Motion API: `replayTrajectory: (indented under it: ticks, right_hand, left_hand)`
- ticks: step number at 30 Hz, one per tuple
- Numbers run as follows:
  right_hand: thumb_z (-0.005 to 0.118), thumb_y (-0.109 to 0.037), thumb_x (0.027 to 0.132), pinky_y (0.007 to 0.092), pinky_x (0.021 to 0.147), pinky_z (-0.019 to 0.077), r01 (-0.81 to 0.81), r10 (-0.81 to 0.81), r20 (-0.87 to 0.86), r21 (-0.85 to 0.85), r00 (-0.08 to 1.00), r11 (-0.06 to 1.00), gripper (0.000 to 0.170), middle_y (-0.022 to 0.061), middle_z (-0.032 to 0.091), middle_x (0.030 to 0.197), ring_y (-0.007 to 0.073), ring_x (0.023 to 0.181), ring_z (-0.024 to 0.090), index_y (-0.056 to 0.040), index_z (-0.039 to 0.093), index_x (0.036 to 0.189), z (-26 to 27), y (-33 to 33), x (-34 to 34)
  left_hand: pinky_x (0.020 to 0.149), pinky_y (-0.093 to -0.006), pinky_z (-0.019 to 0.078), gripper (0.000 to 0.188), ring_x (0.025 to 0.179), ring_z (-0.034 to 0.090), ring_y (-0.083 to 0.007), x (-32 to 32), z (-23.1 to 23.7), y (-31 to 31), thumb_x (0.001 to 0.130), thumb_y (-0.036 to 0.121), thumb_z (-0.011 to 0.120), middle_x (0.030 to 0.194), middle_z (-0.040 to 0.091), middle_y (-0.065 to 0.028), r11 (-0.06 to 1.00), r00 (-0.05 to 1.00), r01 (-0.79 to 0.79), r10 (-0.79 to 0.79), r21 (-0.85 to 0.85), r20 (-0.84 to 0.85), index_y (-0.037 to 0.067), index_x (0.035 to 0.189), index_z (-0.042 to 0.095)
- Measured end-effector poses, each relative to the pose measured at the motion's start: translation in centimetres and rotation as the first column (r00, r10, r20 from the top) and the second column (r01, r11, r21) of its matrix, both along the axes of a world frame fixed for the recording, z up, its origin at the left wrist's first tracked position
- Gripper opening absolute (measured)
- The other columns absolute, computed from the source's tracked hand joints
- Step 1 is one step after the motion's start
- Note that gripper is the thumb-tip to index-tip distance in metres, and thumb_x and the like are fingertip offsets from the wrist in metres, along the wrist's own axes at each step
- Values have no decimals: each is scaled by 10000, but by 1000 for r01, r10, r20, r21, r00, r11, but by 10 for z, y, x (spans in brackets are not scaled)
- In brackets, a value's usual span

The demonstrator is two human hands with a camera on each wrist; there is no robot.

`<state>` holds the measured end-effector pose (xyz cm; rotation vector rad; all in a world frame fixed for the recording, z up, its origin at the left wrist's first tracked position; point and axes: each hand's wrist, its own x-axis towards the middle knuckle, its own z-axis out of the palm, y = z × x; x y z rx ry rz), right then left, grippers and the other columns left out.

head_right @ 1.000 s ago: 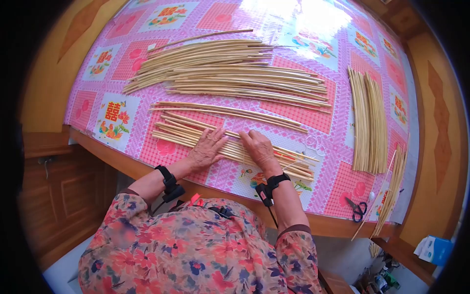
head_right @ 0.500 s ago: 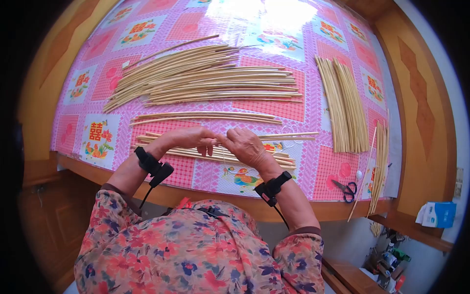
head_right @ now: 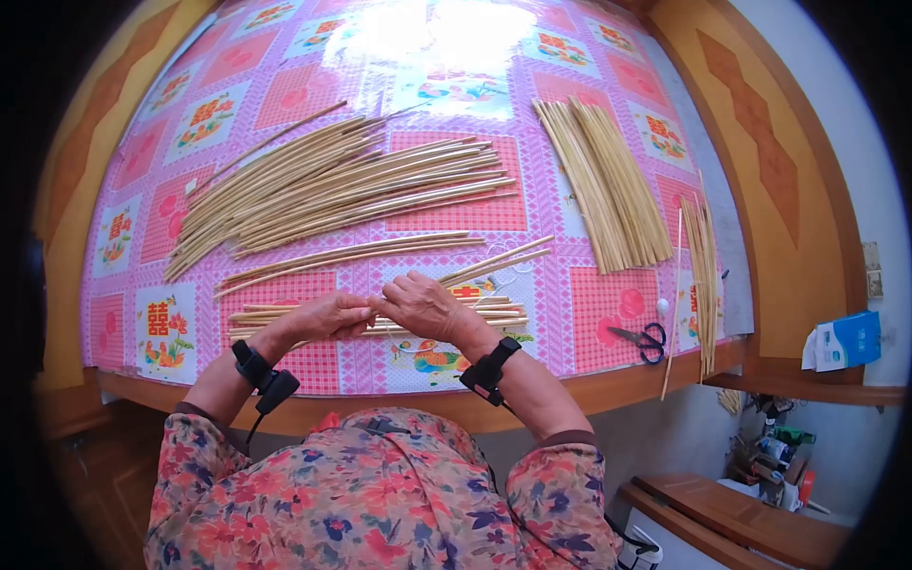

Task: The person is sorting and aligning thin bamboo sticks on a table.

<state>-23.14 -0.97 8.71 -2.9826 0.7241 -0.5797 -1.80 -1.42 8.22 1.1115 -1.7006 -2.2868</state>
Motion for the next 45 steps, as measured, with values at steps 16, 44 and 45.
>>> replayTrajectory:
  ticks: [16,44,45]
  right_hand:
    - [509,-24,690,337,626,463,519,-512,-98,60,853,853,114,95,516,746,245,716,551,-56,542,795,-71,-46,-92]
    - [567,-105,820,195,360,321,-101,-753,248,966,609,237,87,-25,462,524,23,415,409,-23,539,811,52,14,39]
    - [581,-131,819,214,378,332,-66,-744,216,972,632,226,116,-14,461,517,27,440,426,-19,550,812,56,15,42]
  left_hand:
    - [363,-153,253,240,427,319,-12,17,0,-1,911,237,409,610,453,49,915,923,-383,386,125,1,47,839,535]
    - [387,-152,329,247,453,389,-22,18,42,5,908,260,421,661,483,26,848,819,-426,510,316,-263,37,914,528]
    - [391,-153,332,253,456,391,-23,17,45,7,909,266,418,662,480,26,849,816,-414,506,328,-279,38,915,527]
